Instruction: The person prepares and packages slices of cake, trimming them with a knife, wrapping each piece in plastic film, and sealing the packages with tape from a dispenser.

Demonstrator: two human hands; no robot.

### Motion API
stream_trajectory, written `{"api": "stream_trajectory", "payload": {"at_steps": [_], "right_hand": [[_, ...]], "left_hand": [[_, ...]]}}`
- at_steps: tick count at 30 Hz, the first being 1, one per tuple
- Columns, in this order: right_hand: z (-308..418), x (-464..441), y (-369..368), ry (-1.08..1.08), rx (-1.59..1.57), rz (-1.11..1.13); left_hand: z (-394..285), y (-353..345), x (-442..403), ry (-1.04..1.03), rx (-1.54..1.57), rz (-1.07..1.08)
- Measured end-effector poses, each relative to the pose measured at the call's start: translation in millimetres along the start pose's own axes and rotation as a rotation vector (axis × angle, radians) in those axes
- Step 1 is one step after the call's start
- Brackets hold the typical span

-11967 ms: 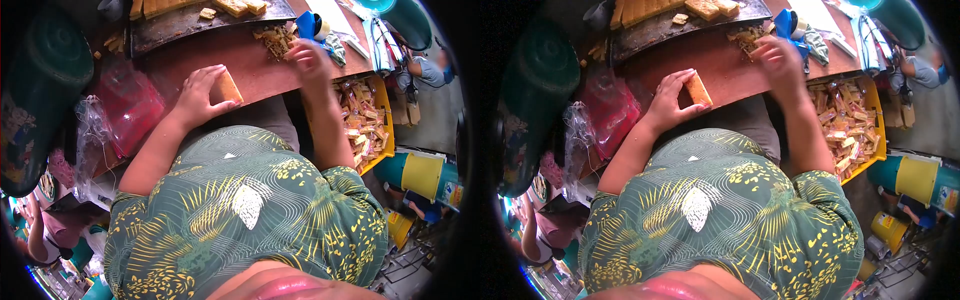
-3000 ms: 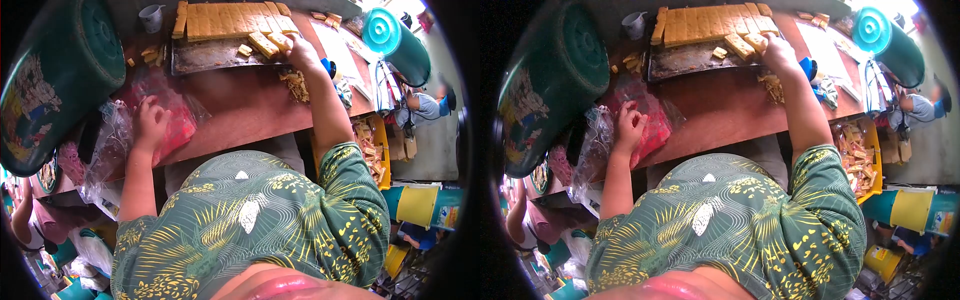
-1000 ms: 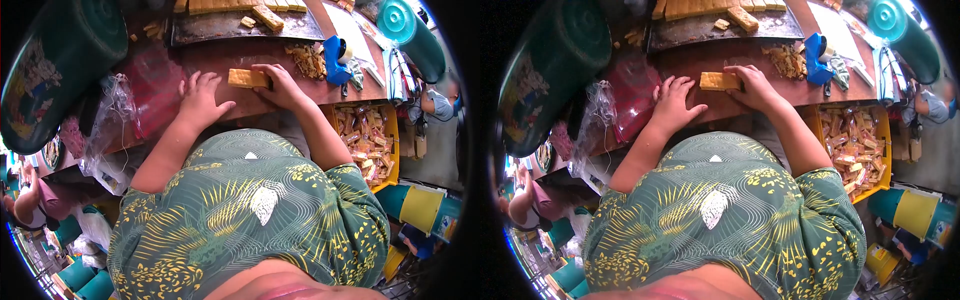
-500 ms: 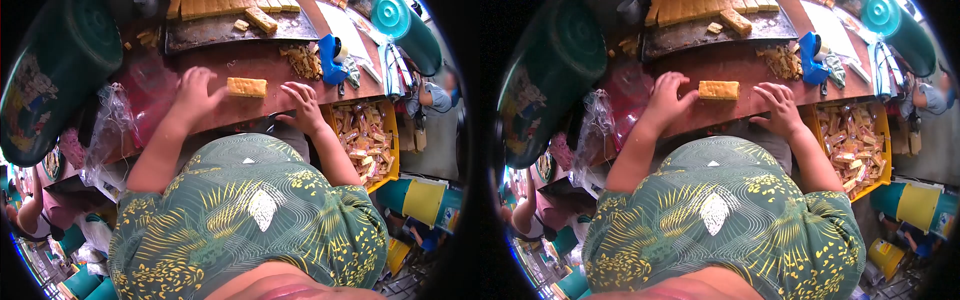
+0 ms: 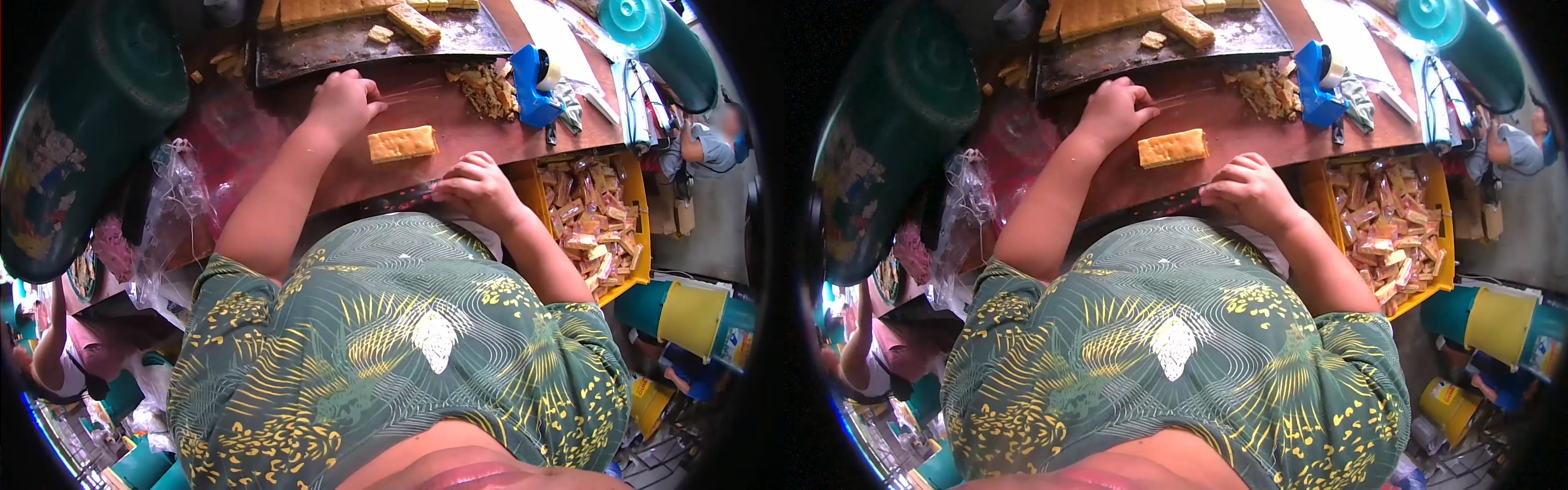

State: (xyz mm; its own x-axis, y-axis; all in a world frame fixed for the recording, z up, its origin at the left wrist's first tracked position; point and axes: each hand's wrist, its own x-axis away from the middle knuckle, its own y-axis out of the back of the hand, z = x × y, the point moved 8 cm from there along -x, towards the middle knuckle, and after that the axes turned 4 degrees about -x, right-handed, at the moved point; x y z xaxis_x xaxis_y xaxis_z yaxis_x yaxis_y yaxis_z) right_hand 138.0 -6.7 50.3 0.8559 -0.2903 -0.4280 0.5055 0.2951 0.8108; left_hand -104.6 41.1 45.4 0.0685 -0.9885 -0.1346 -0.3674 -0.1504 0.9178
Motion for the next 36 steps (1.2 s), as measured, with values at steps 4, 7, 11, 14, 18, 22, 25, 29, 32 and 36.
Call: {"api": "stream_trajectory", "payload": {"at_steps": [4, 7, 11, 14, 18, 22, 25, 29, 32, 36], "right_hand": [[3.6, -34.3, 31.4, 0.018, 0.058, -0.075], [11.8, -66.0, 51.6, 0.093, 0.224, -0.232], [-22.3, -78.6, 32.9, 0.017, 0.108, -0.073], [-30.2, -77.2, 22.6, -0.104, -0.103, -0.067], [-31.6, -71.5, 9.5, -0.089, -0.107, -0.085], [-37.8, -59.1, -3.7, -0.123, -0.054, -0.027], [-41.5, -56.5, 2.1, -0.198, -0.103, -0.091], [-75.8, -32.2, 1.4, -0.56, -0.439, -0.151], [-92.0, -17.4, -22.6, -0.718, -0.852, -0.213], [-100.9, -15.6, -31.9, -0.744, -0.908, -0.097]], "left_hand": [[-12.6, -5.5, 0.4, 0.031, 0.47, 0.296], [-35.6, 9.4, 17.4, -0.086, 0.703, 0.328], [-68.2, 39.8, 41.5, -0.307, 0.263, 0.104], [-73.3, 30.5, 51.3, -0.39, -0.006, -0.073], [-68.1, 23.9, 57.7, -0.242, 0.032, -0.012], [-63.5, 12.7, 66.1, -0.254, 0.015, -0.085], [-51.6, 4.7, 62.5, -0.217, 0.048, -0.073], [-18.5, 2.0, 71.2, 0.045, 0.4, -0.083], [16.2, -33.9, 77.1, 0.198, 0.918, 0.019], [22.9, -53.1, 77.2, 0.194, 1.052, 0.24]]}}
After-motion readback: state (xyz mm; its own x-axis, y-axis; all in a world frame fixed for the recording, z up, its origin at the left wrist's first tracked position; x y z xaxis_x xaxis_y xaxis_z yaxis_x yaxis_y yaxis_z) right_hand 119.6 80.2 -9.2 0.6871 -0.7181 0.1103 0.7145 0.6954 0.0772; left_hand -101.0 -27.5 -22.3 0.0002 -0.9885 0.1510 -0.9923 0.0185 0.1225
